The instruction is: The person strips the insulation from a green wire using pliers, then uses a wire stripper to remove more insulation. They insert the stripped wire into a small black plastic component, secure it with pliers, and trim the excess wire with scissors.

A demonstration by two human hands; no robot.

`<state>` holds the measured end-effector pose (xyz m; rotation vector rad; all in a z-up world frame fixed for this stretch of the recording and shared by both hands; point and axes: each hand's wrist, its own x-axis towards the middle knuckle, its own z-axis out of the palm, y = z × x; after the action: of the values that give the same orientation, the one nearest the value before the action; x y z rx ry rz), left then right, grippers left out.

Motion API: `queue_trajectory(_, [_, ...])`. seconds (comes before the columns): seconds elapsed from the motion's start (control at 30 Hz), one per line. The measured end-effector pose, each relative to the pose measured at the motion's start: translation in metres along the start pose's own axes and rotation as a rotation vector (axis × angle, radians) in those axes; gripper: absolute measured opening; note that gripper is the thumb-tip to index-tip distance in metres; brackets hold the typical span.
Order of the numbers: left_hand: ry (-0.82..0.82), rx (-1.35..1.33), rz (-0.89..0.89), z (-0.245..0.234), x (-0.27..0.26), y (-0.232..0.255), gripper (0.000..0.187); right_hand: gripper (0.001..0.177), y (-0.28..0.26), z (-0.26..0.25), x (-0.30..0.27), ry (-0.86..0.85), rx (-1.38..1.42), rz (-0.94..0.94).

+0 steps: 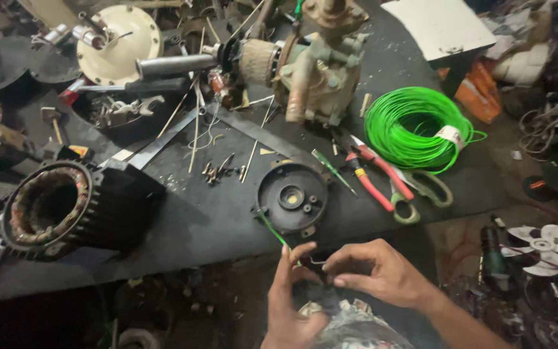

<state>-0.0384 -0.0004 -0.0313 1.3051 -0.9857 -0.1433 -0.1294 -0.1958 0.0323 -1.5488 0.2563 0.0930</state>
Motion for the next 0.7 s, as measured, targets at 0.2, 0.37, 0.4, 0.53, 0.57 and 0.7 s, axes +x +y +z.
queue_trajectory(0.2, [-0.031,0.058,-0.133,-0.023,0.019,0.010,0.071,0.024,0.004,-0.029,-0.015,0.397,-0.476,-0.119])
queue_trajectory(0.37, [0.114,0.310,-0.105,-0.048,0.048,0.023,0.055,0.024,0.013,-0.057,-0.035,0.614,-0.488,-0.252])
queue_trajectory(0.4, [0.135,0.423,-0.050,-0.056,0.057,0.022,0.054,0.024,0.014,-0.060,-0.037,0.660,-0.546,-0.268])
queue_trajectory(0.53, [0.184,0.742,-0.005,-0.079,0.092,0.003,0.054,0.024,0.009,-0.071,-0.042,0.859,-0.585,-0.038])
queue_trajectory(0.57, [0.193,0.795,0.004,-0.082,0.101,-0.006,0.052,0.023,0.005,-0.076,-0.040,0.886,-0.666,-0.135])
queue_trajectory(0.7, [0.149,0.941,-0.058,-0.090,0.120,-0.037,0.054,0.023,-0.012,-0.101,-0.023,0.947,-0.923,-0.198])
